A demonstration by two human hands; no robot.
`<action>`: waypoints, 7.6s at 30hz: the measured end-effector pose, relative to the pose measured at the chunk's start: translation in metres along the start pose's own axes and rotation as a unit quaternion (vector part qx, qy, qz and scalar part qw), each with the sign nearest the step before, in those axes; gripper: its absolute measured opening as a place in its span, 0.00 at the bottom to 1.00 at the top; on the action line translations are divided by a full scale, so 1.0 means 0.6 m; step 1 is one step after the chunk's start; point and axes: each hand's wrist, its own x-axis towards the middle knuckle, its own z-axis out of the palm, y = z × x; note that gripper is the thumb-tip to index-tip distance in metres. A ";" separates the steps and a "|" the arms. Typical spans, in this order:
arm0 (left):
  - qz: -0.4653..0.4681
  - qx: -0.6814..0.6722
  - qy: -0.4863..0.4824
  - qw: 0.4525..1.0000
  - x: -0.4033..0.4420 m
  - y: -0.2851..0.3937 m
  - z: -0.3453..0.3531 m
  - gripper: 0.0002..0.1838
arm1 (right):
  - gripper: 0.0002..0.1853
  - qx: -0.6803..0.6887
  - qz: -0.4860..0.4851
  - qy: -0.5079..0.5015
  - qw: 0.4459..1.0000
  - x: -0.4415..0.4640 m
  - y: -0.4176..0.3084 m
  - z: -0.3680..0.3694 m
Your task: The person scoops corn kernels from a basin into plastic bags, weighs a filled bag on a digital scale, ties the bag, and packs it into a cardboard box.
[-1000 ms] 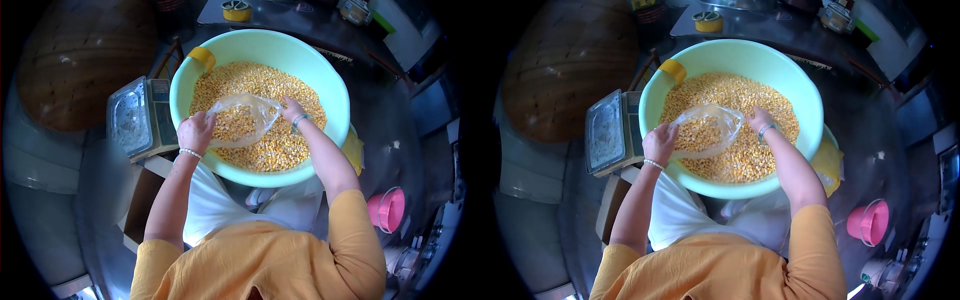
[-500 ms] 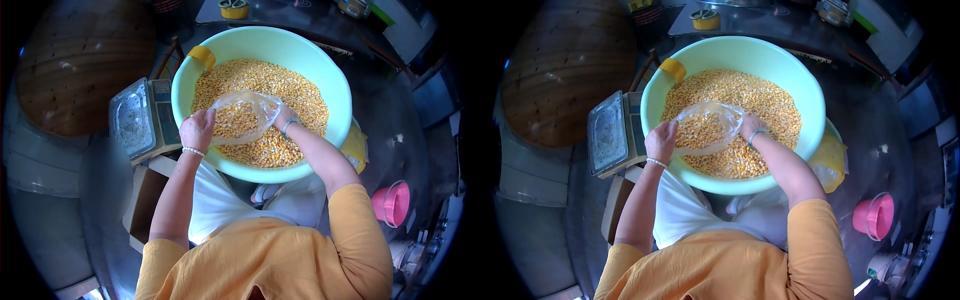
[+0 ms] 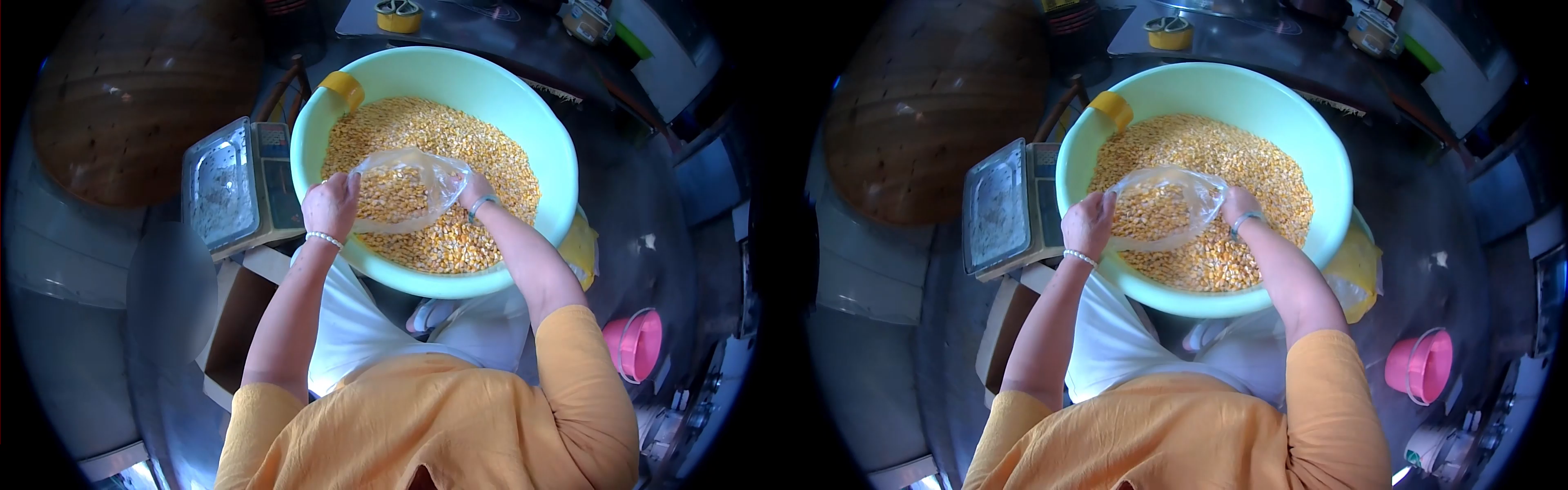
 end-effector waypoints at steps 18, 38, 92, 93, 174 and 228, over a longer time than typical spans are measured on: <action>0.008 -0.012 -0.003 1.000 -0.002 0.001 -0.007 0.15 | 0.14 0.065 -0.245 -0.129 0.959 -0.080 -0.262 -0.100; 0.015 -0.018 0.007 1.000 -0.003 0.001 -0.014 0.13 | 0.14 -0.094 -0.258 -0.090 0.957 -0.045 -0.239 -0.048; -0.008 0.021 -0.033 0.999 -0.001 0.007 -0.005 0.08 | 0.16 -0.147 0.159 -0.033 0.976 -0.013 0.014 -0.051; -0.009 0.018 -0.033 0.999 -0.001 0.007 -0.004 0.08 | 0.17 -0.142 0.157 -0.039 0.977 -0.012 0.015 -0.045; 0.003 0.026 -0.021 0.999 -0.003 -0.001 -0.001 0.11 | 0.15 -0.011 0.021 0.084 0.996 0.025 0.026 -0.079; -0.007 -0.010 0.011 1.000 -0.003 -0.001 -0.002 0.09 | 0.15 0.262 -0.163 -0.154 0.939 -0.086 -0.233 -0.174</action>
